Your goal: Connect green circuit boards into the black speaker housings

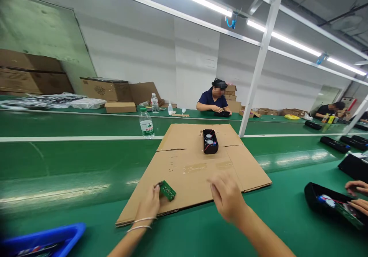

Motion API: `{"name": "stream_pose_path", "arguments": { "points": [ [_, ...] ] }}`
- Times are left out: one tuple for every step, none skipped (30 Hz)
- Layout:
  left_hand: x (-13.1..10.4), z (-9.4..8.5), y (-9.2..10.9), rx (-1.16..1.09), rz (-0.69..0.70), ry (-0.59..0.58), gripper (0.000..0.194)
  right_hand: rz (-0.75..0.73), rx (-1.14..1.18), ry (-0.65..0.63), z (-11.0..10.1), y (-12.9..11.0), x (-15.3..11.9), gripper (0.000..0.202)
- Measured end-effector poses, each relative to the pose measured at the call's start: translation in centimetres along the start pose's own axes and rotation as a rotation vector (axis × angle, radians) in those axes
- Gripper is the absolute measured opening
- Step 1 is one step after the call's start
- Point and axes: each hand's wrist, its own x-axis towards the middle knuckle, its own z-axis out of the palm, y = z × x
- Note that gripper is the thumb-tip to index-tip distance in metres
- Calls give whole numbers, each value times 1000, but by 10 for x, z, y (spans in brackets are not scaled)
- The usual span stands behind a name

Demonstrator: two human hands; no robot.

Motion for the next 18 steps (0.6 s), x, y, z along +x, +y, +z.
{"name": "stream_pose_path", "arguments": {
  "points": [
    [-8,4,-3,-37,3,-11,16,138,-62,-175,20,17,12,32],
    [-13,6,-6,-69,0,-9,17,255,-147,-369,40,35,24,36],
    [-16,7,-9,-95,-6,3,19,285,-177,-441,60,51,35,40],
    [-18,7,-11,-117,-12,19,21,311,-205,-486,78,66,46,45],
    [-18,6,-13,-135,-18,35,22,335,-234,-518,94,80,57,48],
    [-18,6,-15,-150,-22,48,23,354,-258,-532,107,92,67,51],
    [-17,7,-17,-161,-25,59,22,380,-287,-544,118,103,78,52],
    [-16,9,-18,-170,-29,69,22,407,-316,-553,127,112,88,51],
    [-15,11,-19,-178,-33,81,22,435,-343,-559,135,119,98,49],
    [-13,14,-20,-184,-37,94,22,461,-367,-562,141,125,108,46],
    [-12,16,-21,-190,-40,107,23,484,-390,-564,147,130,117,43],
    [-11,19,-22,-195,-42,118,23,505,-413,-564,152,133,124,41],
    [-9,21,-23,-200,-43,126,24,522,-437,-561,157,134,131,39],
    [-7,23,-23,-206,-45,132,24,536,-463,-557,161,134,135,37],
    [-5,25,-23,-212,-48,135,24,547,-491,-549,165,131,139,35],
    [-3,25,-23,-218,-54,137,24,554,-520,-541,168,127,140,33],
    [-1,26,-23,-226,-61,139,24,556,-546,-536,170,121,140,30],
    [1,26,-22,-234,-68,139,24,550,-567,-535,171,114,138,29]
  ]
}}
